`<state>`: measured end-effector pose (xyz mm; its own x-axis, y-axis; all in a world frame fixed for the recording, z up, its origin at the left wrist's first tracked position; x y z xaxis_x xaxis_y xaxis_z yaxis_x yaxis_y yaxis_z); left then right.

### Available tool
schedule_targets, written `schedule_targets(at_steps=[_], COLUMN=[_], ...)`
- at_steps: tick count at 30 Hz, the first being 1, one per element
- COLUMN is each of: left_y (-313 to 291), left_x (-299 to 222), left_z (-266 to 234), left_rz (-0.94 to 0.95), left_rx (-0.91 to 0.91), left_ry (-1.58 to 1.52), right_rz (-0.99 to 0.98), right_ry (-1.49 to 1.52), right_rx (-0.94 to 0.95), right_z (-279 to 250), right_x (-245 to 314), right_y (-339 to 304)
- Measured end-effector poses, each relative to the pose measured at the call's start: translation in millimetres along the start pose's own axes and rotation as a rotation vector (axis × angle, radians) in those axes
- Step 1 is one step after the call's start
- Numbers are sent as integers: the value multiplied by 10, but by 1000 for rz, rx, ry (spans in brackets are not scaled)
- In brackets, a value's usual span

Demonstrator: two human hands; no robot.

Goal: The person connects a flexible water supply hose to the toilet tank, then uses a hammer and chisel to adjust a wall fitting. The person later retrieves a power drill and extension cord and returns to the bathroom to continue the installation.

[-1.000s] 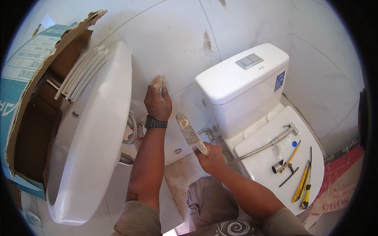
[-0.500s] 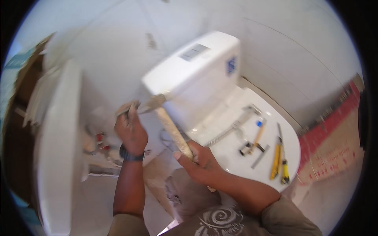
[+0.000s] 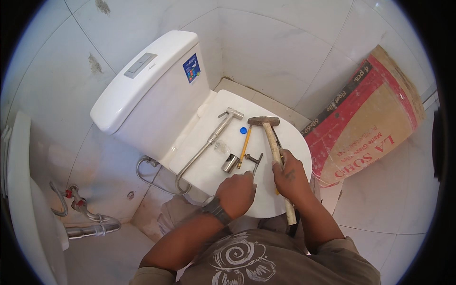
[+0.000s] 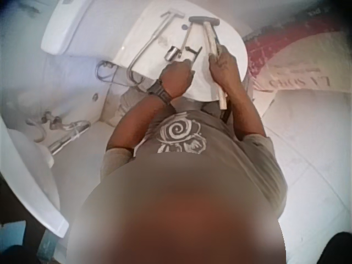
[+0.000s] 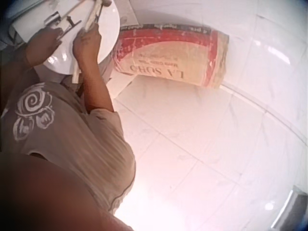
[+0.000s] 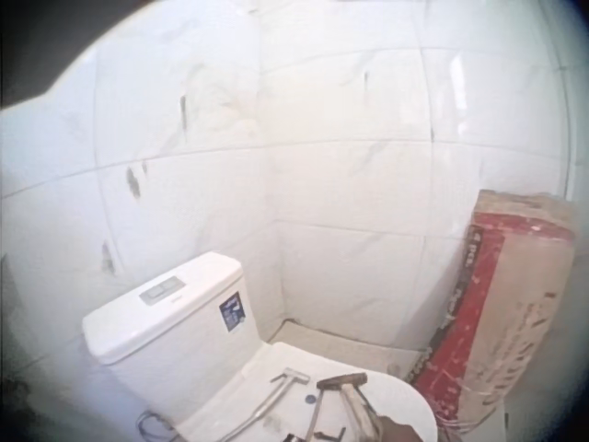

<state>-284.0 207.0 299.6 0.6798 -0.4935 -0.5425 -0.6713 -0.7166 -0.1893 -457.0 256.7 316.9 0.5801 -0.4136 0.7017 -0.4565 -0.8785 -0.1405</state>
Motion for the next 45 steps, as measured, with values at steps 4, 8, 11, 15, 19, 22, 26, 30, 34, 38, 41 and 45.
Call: schedule_targets(at_steps=[4,8,11,15,19,22,26,30,34,38,41,45], left_y=[249,248,24,-508,-1071,-1464,-1948,-2655,-3505,-4799,-5739,-6541], left_x=[-85,-12,-25,-159,-407,-632,-1059,-1449,-1542,-1967,-2794,-4114], left_z=[129,212,146,-256,-780,-1113,-1487,-1726,-1604,-614,453,1501], left_rz=[-16,9,61,-102,-310,-395,-356,-489,-717,-1214,-1628,-1927], left_rx=[-34,-110,-174,-82,-15,-35,-204,-89,-75,-333,-103,85], left_ry=[29,-19,-114,-408,-582,-536,-500,-358,-273,-378,-585,-868], right_rz=[-66,-174,-207,-147,-142,-202,-162,-219,-148,-1146,-227,-275], right_ry=[95,39,-130,-219,-319,-346,-335,-207,-303,-1047,-839,-962], right_rx=[-80,-53,80,259,496,623,610,547,582,757,1106,1163], right_z=[75,228,286,69,-300,-641,-1257,-1943,-2319,-2652,-2801,-2578], right_x=[-65,-162,-169,50,495,812,1037,724,-510,-2098,-2585,-2049], right_y=[-8,-55,-114,-244,-349,-459,-656,-951,-1083,-1267,-982,-535])
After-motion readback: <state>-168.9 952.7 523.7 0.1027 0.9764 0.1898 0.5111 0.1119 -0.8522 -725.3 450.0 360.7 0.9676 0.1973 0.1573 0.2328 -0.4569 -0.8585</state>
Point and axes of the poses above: each hand's wrist, its own y-axis towards the middle knuckle, its own z-axis out of the palm, x = y × z, the point moved 2 cm from there along y, towards the middle knuckle, and after that the axes turned 1 degree about -x, right-handed, at the moved point
